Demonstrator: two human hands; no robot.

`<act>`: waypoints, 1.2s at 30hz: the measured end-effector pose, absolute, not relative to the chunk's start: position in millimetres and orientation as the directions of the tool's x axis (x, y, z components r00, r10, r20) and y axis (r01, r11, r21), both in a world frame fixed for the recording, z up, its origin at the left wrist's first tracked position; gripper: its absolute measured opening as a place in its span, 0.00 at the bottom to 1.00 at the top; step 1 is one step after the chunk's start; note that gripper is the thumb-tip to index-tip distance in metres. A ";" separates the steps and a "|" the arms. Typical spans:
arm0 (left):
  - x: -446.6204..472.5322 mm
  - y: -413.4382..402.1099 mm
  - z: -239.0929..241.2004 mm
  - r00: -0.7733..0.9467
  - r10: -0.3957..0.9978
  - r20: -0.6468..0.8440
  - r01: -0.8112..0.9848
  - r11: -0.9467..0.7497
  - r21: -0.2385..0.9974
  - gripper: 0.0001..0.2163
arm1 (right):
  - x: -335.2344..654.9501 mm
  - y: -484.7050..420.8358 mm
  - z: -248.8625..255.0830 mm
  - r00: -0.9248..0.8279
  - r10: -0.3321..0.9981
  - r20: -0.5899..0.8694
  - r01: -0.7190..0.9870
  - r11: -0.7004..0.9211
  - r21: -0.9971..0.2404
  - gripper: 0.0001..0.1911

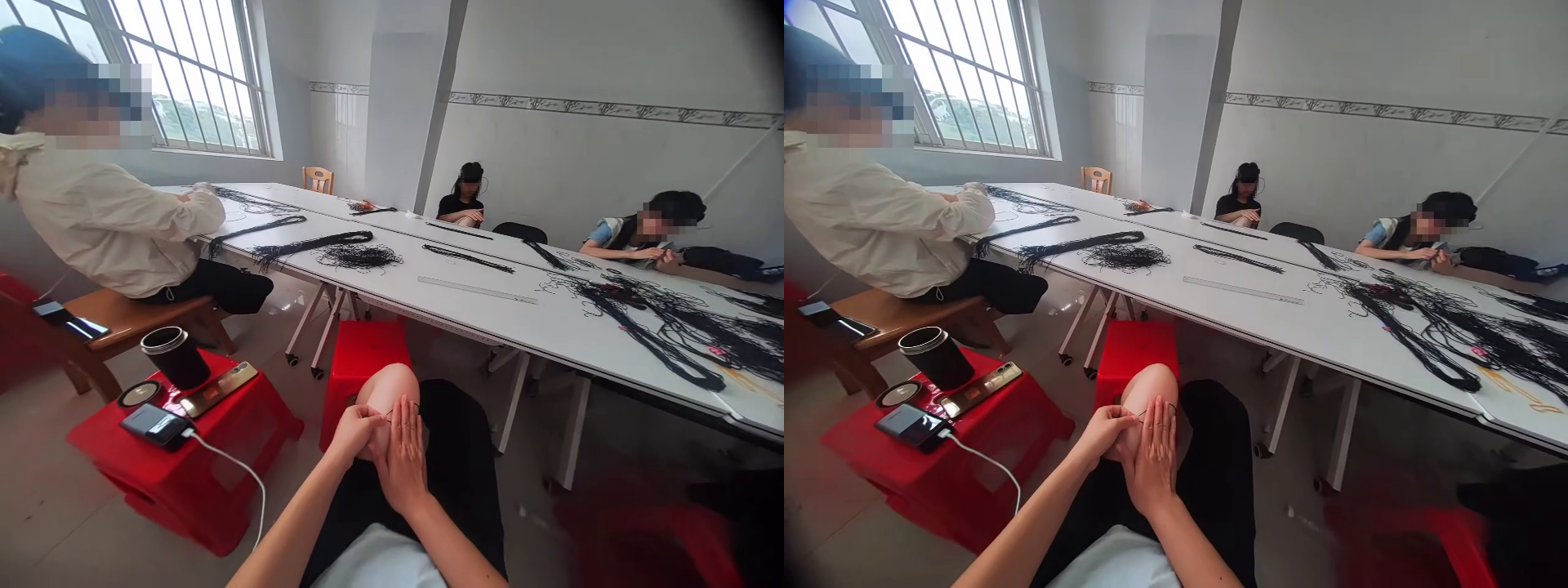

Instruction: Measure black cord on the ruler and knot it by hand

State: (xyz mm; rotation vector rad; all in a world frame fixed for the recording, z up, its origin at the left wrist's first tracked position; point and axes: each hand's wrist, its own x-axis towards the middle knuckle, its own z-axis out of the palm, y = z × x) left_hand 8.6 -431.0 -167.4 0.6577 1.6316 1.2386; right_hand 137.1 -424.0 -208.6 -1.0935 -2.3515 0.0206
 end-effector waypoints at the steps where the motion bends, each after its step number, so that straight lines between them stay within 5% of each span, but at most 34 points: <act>1: 7.5 -430.3 -166.4 -0.400 0.841 -0.365 -0.123 0.345 0.930 0.08 | 137.9 -422.1 -208.3 -0.531 0.712 0.460 0.703 0.673 -0.229 0.42; 36: -13.0 -414.0 -157.0 -0.300 0.871 -0.390 -0.198 0.343 0.918 0.13 | 129.6 -371.0 -182.7 -0.617 0.752 0.233 0.725 0.658 -0.204 0.44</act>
